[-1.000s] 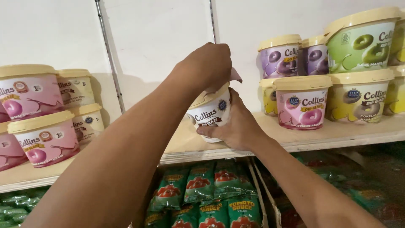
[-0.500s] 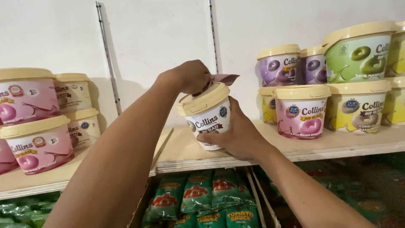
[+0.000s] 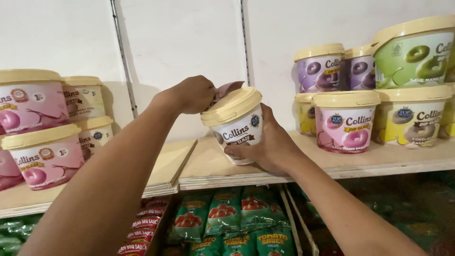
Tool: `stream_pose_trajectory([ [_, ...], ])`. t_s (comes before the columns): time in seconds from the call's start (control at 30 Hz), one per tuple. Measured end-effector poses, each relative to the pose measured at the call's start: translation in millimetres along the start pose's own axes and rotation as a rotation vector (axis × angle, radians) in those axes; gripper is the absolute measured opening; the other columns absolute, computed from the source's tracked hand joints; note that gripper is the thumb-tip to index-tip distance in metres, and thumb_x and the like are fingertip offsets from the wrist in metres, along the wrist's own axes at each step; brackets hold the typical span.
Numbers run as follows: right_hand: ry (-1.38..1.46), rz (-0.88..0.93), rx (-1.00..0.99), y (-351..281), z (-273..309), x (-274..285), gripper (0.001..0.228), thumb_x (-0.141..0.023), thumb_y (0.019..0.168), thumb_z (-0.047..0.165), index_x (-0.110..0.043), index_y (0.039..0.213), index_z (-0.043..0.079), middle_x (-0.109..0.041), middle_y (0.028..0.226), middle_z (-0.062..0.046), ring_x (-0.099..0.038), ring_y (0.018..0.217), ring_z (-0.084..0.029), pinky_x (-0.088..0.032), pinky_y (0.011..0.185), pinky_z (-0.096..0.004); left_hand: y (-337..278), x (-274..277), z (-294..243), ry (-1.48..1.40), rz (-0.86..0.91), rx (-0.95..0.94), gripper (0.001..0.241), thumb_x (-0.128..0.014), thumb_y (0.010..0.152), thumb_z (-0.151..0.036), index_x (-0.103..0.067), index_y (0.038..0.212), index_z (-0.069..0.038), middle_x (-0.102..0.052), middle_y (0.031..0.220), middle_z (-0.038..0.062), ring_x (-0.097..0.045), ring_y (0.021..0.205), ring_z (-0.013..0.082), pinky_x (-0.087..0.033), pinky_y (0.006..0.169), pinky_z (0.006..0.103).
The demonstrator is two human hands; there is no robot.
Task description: The recorder is wiping down shelves and grocery containers with a cloth in a grocery store.
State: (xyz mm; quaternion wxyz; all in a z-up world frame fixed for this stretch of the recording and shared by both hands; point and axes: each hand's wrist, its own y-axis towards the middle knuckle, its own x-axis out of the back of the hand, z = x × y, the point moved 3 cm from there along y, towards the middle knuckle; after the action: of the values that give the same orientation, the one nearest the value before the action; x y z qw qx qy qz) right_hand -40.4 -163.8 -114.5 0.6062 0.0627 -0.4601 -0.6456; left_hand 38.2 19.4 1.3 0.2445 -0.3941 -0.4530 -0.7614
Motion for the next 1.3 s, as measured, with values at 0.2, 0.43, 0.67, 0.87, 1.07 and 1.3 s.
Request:
stream_pose_trajectory([
  [0.2,-0.01,0.009,0.034,-4,5,-1,0.122,-0.092,0.061,0.039,-0.018,0.152,0.002,-0.062,0.136,-0.013,-0.065,0.122,-0.022,-0.052,0.103,-0.035,-18,9,-6,-0.125,-0.003,0.244,0.037,-0.056,0.097,-0.028,-0.074,0.093,0.003,-0.073,0.099,0.024,-0.071,0.092,0.038,-0.057,0.081,0.0479],
  [0.43,-0.012,-0.008,0.036,-4,-1,-1,0.119,-0.092,0.061,0.038,-0.021,0.149,0.001,-0.062,0.135,-0.015,-0.066,0.121,-0.022,-0.052,0.103,-0.035,-42,24,-34,-0.116,0.068,0.357,0.055,-0.045,0.102,-0.04,-0.074,0.082,0.002,-0.073,0.083,0.021,-0.072,0.079,0.0346,-0.057,0.077,0.0465],
  [0.67,-0.029,-0.071,0.015,-8,9,0,0.113,-0.091,0.062,0.042,-0.029,0.146,0.0,-0.064,0.132,-0.016,-0.069,0.118,-0.024,-0.054,0.1,-0.035,-50,29,-59,-0.128,0.008,0.319,0.07,-0.031,0.108,-0.05,-0.071,0.076,-0.003,-0.075,0.076,0.016,-0.072,0.069,0.0298,-0.059,0.077,0.0443],
  [0.87,-0.382,-0.064,-0.102,10,-26,-3,0.109,-0.089,0.068,0.059,-0.037,0.143,-0.002,-0.053,0.137,-0.022,-0.058,0.124,-0.033,-0.049,0.103,-0.039,-45,7,-108,-0.209,-0.215,0.116,0.034,-0.057,0.093,-0.031,-0.072,0.08,-0.003,-0.072,0.082,0.021,-0.072,0.075,0.0339,-0.059,0.076,0.0444],
  [1.07,-0.41,-0.002,0.17,25,-67,-8,0.07,-0.078,0.076,0.045,-0.055,0.13,0.007,-0.066,0.125,-0.009,-0.061,0.117,-0.026,-0.051,0.099,-0.038,-85,-23,-121,-0.528,-0.579,-0.265,0.032,-0.06,0.099,-0.027,-0.069,0.085,0.0,-0.072,0.084,0.023,-0.069,0.078,0.042,-0.055,0.074,0.0493],
  [1.3,-0.112,-0.093,-0.052,17,-35,4,0.095,-0.096,0.069,0.026,-0.036,0.136,-0.004,-0.064,0.124,-0.016,-0.064,0.113,-0.023,-0.052,0.098,-0.033,-97,-56,-51,-0.54,-0.648,-0.164,0.024,-0.066,0.093,-0.023,-0.066,0.097,0.001,-0.071,0.087,0.019,-0.069,0.077,0.0375,-0.055,0.07,0.0469],
])
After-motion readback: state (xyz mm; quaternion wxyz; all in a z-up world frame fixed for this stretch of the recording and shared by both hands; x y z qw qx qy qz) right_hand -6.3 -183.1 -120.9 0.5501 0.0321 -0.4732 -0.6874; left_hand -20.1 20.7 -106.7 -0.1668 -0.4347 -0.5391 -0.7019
